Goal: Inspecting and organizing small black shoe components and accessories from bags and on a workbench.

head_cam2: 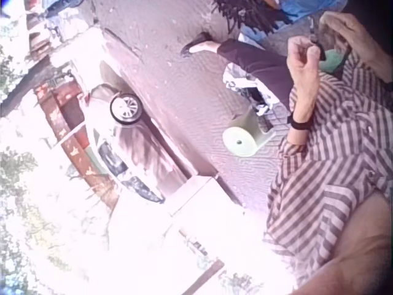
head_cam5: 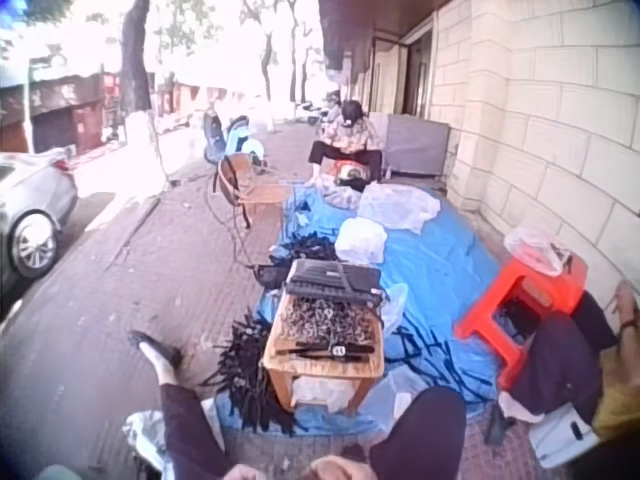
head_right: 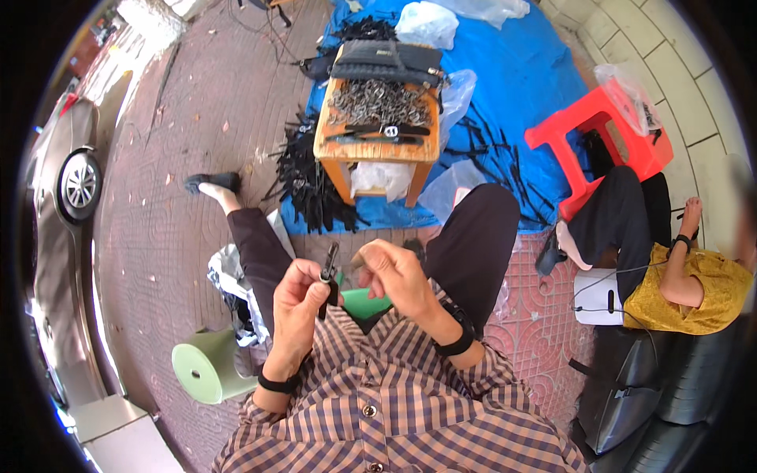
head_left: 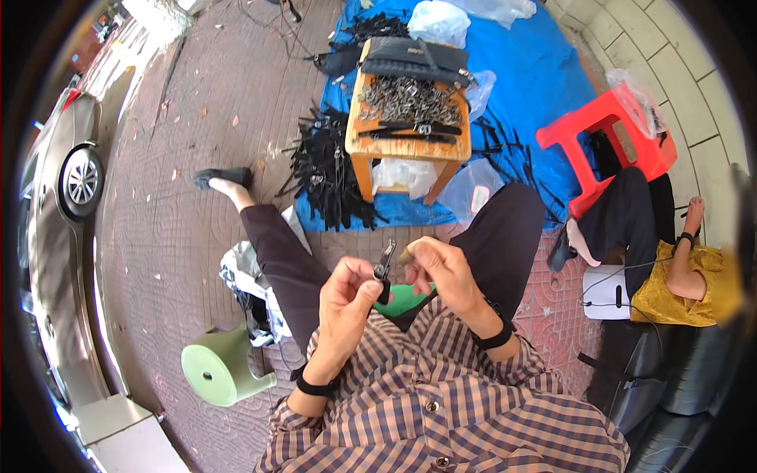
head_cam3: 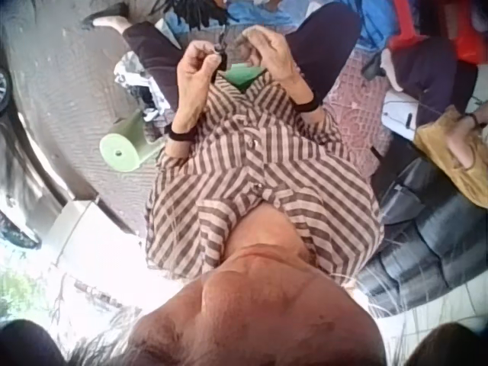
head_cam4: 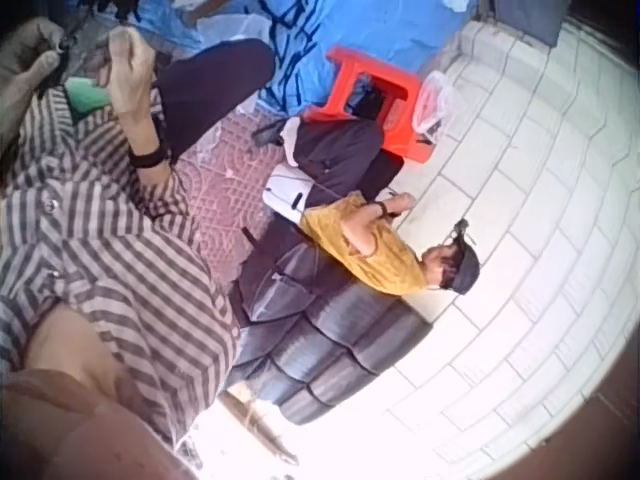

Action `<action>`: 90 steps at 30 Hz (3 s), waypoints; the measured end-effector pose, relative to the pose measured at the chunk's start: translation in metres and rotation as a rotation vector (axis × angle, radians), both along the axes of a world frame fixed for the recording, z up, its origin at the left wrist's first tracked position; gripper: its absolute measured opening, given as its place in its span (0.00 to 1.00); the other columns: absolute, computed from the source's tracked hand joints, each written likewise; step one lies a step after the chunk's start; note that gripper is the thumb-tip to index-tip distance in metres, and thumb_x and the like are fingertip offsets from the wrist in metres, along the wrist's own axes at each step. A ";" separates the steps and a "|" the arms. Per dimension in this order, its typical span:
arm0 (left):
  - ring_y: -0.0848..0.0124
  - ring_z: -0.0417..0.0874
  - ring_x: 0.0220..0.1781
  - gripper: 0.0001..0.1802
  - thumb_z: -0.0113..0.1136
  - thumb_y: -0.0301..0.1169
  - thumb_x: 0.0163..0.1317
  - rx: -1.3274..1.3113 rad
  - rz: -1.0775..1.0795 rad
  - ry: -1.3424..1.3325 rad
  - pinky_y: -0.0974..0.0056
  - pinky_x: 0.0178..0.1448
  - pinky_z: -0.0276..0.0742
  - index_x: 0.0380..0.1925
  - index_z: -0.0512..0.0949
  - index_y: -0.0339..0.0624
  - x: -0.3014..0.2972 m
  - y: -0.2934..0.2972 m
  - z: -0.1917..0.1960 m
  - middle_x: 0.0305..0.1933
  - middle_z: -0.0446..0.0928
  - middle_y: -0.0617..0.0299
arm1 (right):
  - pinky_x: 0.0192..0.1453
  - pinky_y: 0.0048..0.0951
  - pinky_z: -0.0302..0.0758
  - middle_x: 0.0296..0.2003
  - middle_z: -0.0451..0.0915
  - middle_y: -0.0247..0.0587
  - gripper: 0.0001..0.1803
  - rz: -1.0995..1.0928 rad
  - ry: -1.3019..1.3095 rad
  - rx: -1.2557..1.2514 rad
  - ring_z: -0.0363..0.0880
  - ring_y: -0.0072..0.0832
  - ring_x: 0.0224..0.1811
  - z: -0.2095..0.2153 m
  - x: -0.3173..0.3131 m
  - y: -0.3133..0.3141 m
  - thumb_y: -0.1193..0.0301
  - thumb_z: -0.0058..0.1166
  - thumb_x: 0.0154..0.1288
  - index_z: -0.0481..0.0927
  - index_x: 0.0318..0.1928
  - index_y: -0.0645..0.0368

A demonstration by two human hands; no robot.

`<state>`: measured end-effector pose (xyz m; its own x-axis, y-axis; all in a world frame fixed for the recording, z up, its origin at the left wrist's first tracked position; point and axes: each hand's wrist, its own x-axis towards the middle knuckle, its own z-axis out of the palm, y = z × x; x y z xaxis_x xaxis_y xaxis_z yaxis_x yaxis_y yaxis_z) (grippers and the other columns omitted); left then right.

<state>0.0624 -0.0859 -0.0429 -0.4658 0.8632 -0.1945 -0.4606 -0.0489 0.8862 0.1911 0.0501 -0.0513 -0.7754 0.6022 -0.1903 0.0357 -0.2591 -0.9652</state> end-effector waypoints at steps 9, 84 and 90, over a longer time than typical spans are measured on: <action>0.77 0.75 0.42 0.10 0.63 0.22 0.59 0.045 -0.047 0.573 0.72 0.45 0.73 0.39 0.73 0.37 0.005 0.000 -0.009 0.43 0.71 0.64 | 0.19 0.23 0.73 0.21 0.76 0.41 0.16 0.294 0.079 -0.845 0.66 0.19 0.12 -0.021 0.010 -0.017 0.60 0.48 0.72 0.75 0.40 0.62; 0.67 0.80 0.25 0.08 0.55 0.25 0.65 -0.179 0.232 0.668 0.67 0.30 0.72 0.43 0.78 0.40 0.013 -0.021 -0.021 0.27 0.79 0.54 | 0.27 0.14 0.69 0.24 0.79 0.31 0.10 0.282 -0.204 -0.127 0.75 0.13 0.25 0.016 -0.023 -0.015 0.70 0.61 0.64 0.81 0.33 0.65; 0.64 0.82 0.27 0.10 0.56 0.25 0.64 -0.214 0.152 0.653 0.65 0.29 0.73 0.45 0.78 0.40 0.010 -0.023 -0.017 0.31 0.80 0.53 | 0.25 0.14 0.68 0.24 0.79 0.31 0.10 0.132 -0.115 -0.097 0.74 0.13 0.22 0.008 -0.020 -0.024 0.69 0.62 0.63 0.81 0.34 0.66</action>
<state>0.0720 -0.1089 -0.0597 -0.6579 0.7530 0.0079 0.1668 0.1356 0.9766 0.1709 0.0260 -0.0435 -0.8162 0.4710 -0.3347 0.1845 -0.3365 -0.9234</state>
